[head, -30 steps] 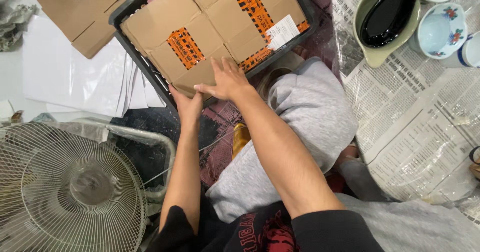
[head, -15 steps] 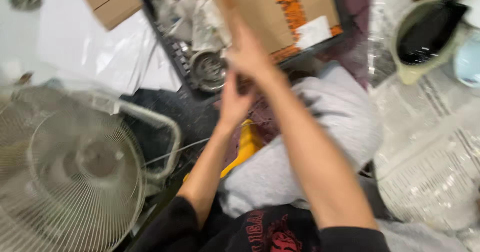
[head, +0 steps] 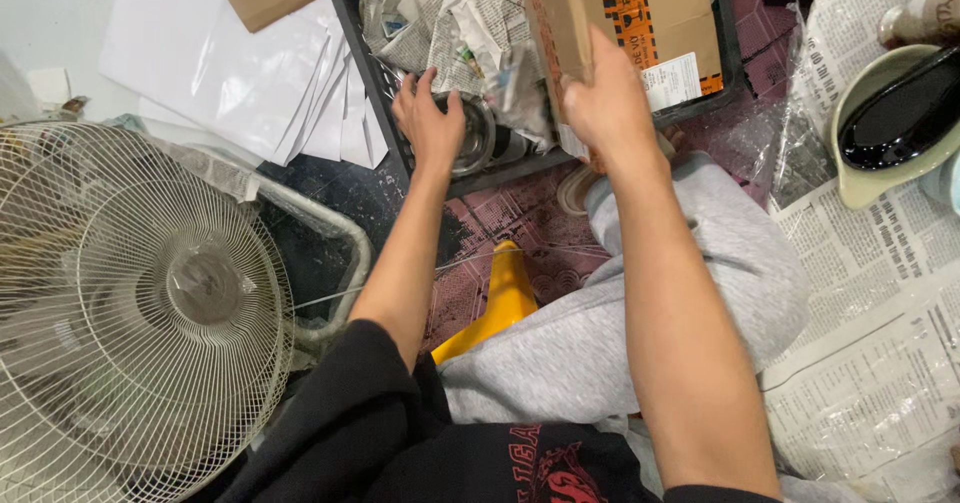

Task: The person repeatedly picks up small items, wraps them in newspaper, and places them into a cardboard box. The person handles multiple items one at a time, folding the newspaper around each item before depositing it into the box.

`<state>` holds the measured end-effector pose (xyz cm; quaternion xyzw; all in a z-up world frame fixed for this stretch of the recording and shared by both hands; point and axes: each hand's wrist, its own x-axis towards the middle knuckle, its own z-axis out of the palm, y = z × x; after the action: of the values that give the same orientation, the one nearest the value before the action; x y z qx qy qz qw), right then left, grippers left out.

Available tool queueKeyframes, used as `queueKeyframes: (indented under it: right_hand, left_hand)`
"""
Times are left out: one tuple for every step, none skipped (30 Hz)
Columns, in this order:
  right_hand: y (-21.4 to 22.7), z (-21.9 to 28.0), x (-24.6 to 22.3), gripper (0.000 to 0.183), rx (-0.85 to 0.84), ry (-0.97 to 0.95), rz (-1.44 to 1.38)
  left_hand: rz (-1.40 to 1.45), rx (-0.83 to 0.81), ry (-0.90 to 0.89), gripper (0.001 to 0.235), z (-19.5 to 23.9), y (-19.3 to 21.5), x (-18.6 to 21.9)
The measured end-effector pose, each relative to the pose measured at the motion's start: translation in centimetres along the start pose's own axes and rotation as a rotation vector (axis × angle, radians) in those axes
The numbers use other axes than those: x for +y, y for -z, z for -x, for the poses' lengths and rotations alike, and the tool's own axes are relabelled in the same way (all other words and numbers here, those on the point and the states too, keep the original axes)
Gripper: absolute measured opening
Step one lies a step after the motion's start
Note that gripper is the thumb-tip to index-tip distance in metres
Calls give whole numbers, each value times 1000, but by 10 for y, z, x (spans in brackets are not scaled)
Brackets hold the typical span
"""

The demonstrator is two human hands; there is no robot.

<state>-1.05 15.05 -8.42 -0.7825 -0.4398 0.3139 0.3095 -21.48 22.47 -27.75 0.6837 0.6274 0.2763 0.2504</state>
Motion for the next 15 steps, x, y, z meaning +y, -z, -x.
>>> queueKeyframes:
  right_hand:
    - [-4,0,1,58,-12,-24,-7]
    - [-8,0,1,62,-29,-6,43]
    - [-13,-2,1,66,-43,15,94]
    - [-18,-4,-1,71,-56,36,144]
    - [-23,-4,-2,72,-81,0,123]
    - [-30,-3,-3,74,-106,-35,102]
    - [-38,-1,-4,76,-133,-72,80]
    - [-47,1,-6,80,-142,-45,77]
    - [-59,5,-7,85,-153,-18,73]
    - [-68,8,-7,90,-165,10,69]
    - [-77,10,-6,93,-170,7,90]
    - [-84,11,-5,96,-176,4,111]
    - [-88,10,-3,99,-179,4,134]
    - [-90,8,-1,101,-191,-17,119]
    - [-92,8,1,103,-206,-38,102]
  left_hand:
    - [-34,-79,58,43,-5,-1,-1]
    - [-68,-158,116,40,-10,-2,-1]
    - [-100,-235,169,38,-16,-2,1]
    - [-104,-248,183,36,-20,-2,4]
    - [-110,-263,199,35,-21,-1,6]
    - [-116,-279,215,34,-22,-1,8]
    - [-128,-251,210,34,-19,-1,9]
    - [-141,-223,205,35,-15,-3,11]
    - [-155,-195,202,35,-9,-5,11]
    - [-135,-149,157,35,-3,-8,12]
    - [-114,-102,111,35,2,-11,11]
    - [-92,-55,65,35,7,-13,9]
    - [-24,-20,80,35,9,-16,7]
    - [43,15,94,34,11,-17,5]
    - [108,51,111,34,13,-16,1]
